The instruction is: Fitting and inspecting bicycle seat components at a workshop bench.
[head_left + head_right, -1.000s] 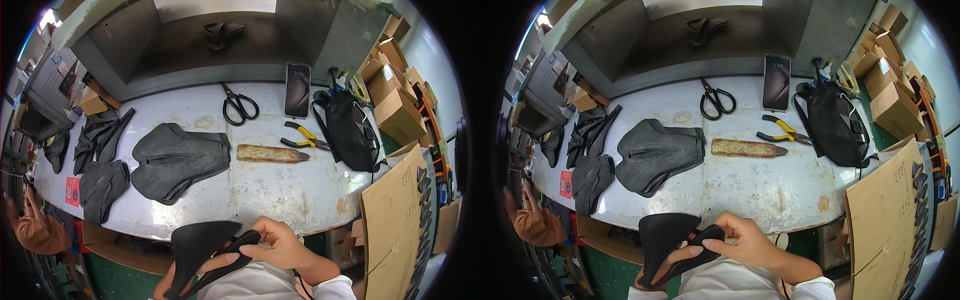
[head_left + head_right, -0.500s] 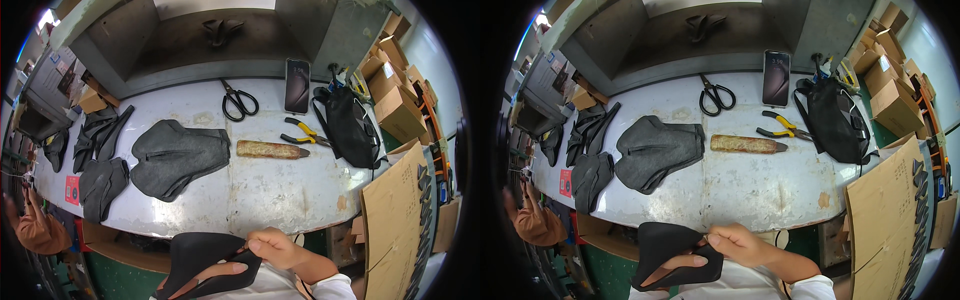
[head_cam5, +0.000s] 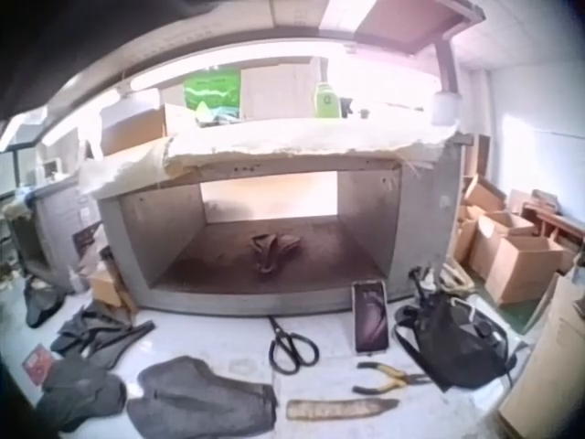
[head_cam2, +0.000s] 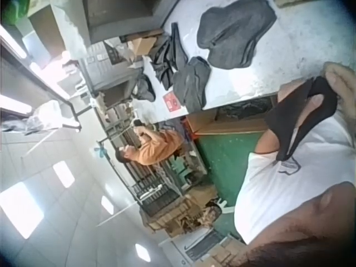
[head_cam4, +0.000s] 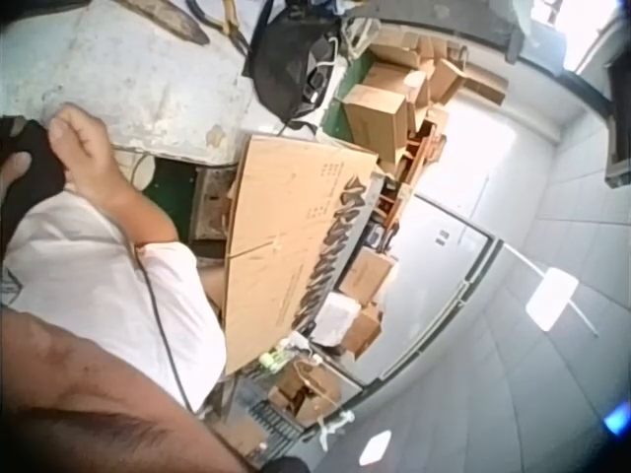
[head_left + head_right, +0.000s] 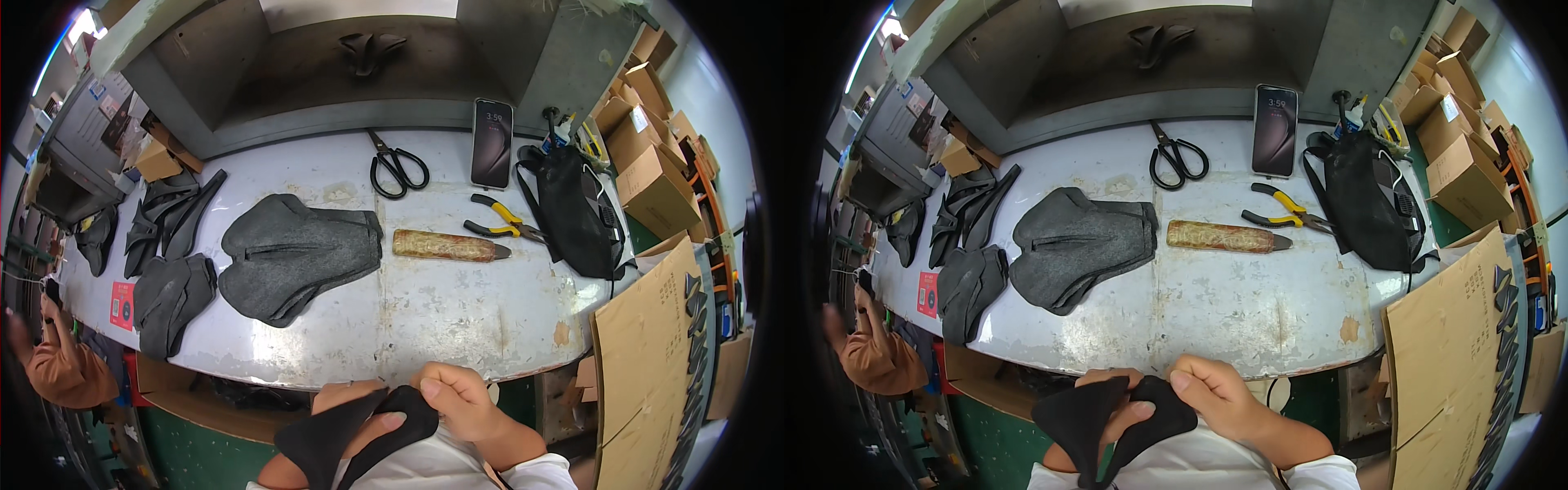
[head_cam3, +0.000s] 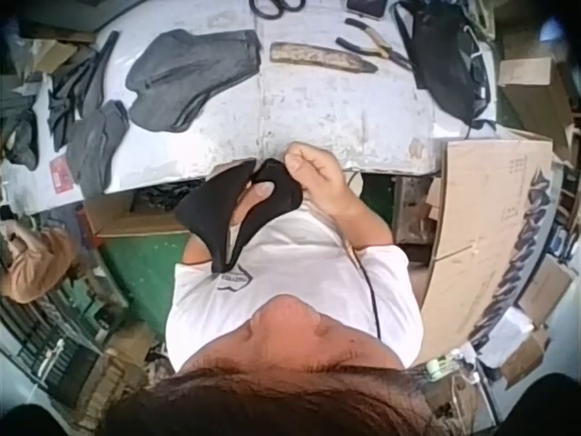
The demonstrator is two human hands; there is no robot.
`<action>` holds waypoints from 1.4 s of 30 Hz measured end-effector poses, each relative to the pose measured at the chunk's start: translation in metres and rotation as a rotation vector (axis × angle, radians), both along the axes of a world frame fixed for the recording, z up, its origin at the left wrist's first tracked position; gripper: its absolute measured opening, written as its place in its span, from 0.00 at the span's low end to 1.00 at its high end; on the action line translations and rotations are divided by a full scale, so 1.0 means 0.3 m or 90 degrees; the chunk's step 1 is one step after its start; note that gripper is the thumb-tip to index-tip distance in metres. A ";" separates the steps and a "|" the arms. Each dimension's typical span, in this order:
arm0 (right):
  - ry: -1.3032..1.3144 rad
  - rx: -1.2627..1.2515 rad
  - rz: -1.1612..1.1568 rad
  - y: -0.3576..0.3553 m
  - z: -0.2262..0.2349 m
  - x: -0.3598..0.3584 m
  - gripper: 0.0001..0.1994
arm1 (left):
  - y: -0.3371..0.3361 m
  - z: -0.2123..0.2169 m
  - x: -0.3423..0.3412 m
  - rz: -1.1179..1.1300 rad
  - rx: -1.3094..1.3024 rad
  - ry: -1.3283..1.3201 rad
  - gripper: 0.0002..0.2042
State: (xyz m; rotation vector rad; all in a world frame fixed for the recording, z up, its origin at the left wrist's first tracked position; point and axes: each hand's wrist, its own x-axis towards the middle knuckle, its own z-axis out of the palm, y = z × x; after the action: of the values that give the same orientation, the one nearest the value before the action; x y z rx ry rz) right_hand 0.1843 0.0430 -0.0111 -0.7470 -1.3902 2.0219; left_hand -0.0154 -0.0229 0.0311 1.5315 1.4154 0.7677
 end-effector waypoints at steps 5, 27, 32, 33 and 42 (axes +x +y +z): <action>-0.045 0.206 -0.104 -0.024 0.039 -0.037 0.11 | -0.026 -0.040 0.055 0.205 -0.382 -0.628 0.13; 0.000 -0.091 -0.108 -0.065 -0.054 -0.024 0.22 | 0.036 -0.114 0.131 0.400 -0.094 -0.579 0.12; 0.161 -0.324 -0.299 -0.085 -0.038 -0.076 0.15 | 0.033 -0.162 0.144 0.392 -0.044 -0.489 0.14; 0.059 -0.110 -0.259 -0.075 -0.041 -0.044 0.16 | 0.034 -0.153 0.156 0.405 -0.032 -0.497 0.14; 0.100 -0.075 -0.194 0.009 -0.026 0.081 0.19 | 0.028 -0.247 -0.019 0.171 -0.055 -0.927 0.19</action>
State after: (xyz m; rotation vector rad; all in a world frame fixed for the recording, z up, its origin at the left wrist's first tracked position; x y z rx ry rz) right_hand 0.2087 0.0455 -0.0189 -0.7805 -1.0087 1.8880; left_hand -0.0211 -0.0144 -0.0432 0.3640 0.4798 1.4965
